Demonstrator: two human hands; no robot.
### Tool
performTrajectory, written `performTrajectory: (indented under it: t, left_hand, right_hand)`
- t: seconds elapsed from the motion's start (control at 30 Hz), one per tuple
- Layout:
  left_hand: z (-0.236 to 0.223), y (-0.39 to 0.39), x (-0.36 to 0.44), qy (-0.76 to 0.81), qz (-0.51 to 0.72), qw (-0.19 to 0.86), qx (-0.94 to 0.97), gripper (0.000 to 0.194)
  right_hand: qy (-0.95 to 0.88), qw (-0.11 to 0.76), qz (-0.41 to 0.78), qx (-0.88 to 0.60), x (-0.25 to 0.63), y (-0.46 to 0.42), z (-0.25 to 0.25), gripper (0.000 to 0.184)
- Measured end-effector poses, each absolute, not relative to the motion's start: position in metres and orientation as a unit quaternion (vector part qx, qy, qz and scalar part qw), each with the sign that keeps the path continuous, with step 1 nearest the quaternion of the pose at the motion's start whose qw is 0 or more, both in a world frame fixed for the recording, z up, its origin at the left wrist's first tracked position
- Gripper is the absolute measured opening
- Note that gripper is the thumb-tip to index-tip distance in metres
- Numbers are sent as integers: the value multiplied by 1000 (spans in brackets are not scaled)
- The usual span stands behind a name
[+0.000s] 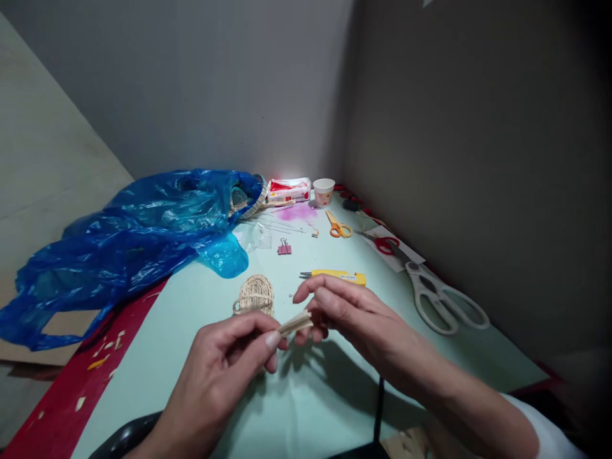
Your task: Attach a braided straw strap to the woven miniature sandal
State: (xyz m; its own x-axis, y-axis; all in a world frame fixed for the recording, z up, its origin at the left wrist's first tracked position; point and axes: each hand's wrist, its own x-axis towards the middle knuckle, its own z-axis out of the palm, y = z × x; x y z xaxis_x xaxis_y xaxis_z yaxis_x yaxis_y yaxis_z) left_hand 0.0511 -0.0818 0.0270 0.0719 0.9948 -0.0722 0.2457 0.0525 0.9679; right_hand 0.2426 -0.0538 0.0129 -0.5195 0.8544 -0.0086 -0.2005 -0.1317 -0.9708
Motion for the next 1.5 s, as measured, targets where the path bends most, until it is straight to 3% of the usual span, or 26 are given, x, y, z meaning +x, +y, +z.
performTrajectory:
  t: [0.1, 0.2, 0.4, 0.63, 0.77, 0.83, 0.93, 1.0, 1.17, 1.33, 1.5]
  left_hand:
    - [23, -76, 55, 551, 390, 571, 467, 24]
    - [18, -71, 61, 543, 382, 605, 440, 23]
    - [10, -63, 61, 552, 351, 603, 456, 22]
    - [-10, -57, 58, 528, 347, 693, 348, 18]
    - [-20, -51, 55, 535, 355, 707, 298, 19]
    - [-23, -48, 50, 537, 363, 707, 283, 19]
    - [-25, -45, 44, 538, 366, 710, 269, 20]
    - [-24, -45, 43, 543, 372, 705, 262, 20]
    - [-17, -46, 44, 538, 400, 695, 259, 16]
    - [-11, -44, 41, 506, 427, 703, 257, 11]
    - [-13, -45, 37, 497, 438, 704, 256, 11]
  right_hand:
    - [-605, 395, 588, -364, 240, -52, 12, 21]
    - [-645, 413, 526, -371, 233, -49, 8, 8]
    - [-613, 402, 558, -389, 228, -35, -3, 20]
    - [-622, 359, 548, -429, 224, -30, -11, 21]
    - [-689, 346, 401, -495, 245, -27, -9, 23]
    - [-704, 313, 245, -589, 263, -27, -10, 28]
    - [-714, 183, 95, -669, 284, -30, -18, 35]
    - [-730, 129, 74, -667, 288, -31, -24, 37]
    - [-723, 89, 80, -681, 284, -37, -29, 39]
    - [-655, 167, 165, -718, 291, -50, -39, 42]
    - [-540, 358, 246, -721, 309, -58, -48, 46]
